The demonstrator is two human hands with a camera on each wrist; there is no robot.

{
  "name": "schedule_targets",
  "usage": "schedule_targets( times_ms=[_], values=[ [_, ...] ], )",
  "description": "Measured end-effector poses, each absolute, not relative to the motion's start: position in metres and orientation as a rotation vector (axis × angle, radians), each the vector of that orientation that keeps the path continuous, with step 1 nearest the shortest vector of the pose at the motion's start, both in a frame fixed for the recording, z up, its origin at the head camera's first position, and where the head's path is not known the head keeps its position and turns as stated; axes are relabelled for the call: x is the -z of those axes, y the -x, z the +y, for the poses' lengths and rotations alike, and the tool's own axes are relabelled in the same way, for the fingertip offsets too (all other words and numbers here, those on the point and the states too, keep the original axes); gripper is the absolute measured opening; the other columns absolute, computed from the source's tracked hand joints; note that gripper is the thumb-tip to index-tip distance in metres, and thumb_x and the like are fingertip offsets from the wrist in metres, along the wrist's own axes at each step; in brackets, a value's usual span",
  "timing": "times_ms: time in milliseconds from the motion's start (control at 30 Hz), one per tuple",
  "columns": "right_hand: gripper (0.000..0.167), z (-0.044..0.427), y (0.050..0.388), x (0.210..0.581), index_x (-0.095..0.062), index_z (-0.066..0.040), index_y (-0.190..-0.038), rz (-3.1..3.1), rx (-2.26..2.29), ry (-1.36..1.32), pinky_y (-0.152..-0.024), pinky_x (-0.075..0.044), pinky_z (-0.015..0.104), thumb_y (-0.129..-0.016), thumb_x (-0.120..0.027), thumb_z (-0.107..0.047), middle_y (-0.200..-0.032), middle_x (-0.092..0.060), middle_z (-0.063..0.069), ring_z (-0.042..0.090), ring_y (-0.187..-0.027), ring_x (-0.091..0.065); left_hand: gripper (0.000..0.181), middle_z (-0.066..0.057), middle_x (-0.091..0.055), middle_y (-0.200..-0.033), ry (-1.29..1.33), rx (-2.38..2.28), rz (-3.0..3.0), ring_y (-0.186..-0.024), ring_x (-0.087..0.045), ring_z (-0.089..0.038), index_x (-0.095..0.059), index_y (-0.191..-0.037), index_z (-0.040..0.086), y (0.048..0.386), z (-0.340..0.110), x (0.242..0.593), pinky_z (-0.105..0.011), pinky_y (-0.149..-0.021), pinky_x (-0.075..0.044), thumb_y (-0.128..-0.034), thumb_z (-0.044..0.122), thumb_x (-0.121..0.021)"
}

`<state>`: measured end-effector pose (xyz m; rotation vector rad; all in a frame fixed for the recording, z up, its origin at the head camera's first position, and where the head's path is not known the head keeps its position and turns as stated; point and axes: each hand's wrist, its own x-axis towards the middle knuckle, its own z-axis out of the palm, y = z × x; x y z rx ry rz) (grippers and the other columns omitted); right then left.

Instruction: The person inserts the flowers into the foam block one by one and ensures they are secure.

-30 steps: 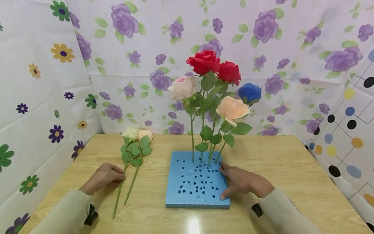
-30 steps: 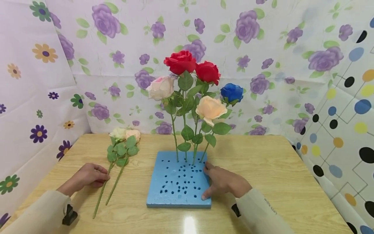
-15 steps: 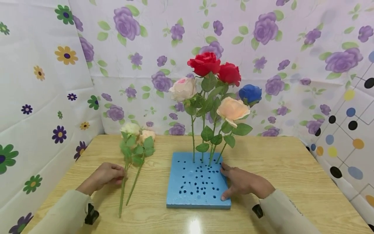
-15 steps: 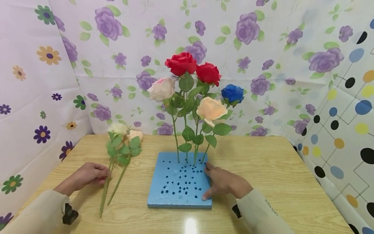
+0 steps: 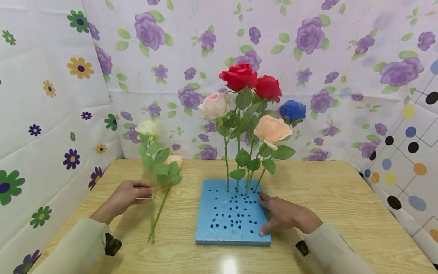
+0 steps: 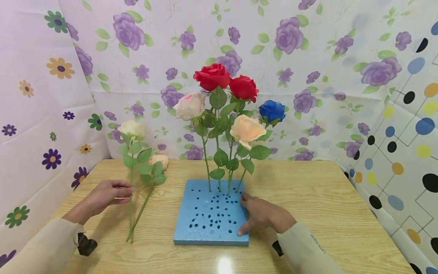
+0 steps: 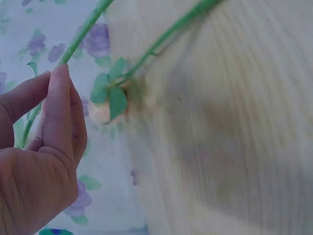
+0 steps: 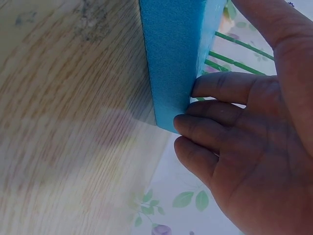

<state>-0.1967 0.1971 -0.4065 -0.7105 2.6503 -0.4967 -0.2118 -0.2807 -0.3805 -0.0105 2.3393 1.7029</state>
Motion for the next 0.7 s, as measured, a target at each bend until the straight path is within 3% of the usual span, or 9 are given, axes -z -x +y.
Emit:
schedule_targets(
  times_ms=[300, 700],
  values=[
    [0.108, 0.197, 0.199, 0.408, -0.038, 0.008, -0.148, 2.642, 0.508, 0.706, -0.114, -0.033, 0.055, -0.073, -0.086, -0.051, -0.160, -0.018, 0.028, 0.047, -0.143, -0.027, 0.031, -0.012, -0.059, -0.107, -0.053, -1.759, 2.362, -0.095, -0.066, -0.019, -0.053, -0.117, -0.011, 0.218, -0.260, 0.368, -0.036, -0.086, -0.060, -0.0988, 0.011, -0.065],
    [0.108, 0.196, 0.199, 0.408, -0.039, 0.008, -0.148, 2.660, 0.485, 0.686, -0.113, -0.034, 0.055, -0.072, -0.086, -0.052, -0.160, -0.021, 0.026, 0.047, -0.142, -0.029, 0.027, -0.008, -0.060, -0.097, -0.096, -1.816, 2.419, -0.085, -0.068, -0.011, -0.057, -0.111, -0.009, 0.227, -0.237, 0.353, -0.035, -0.084, -0.060, -0.0968, 0.010, -0.068]
  ],
)
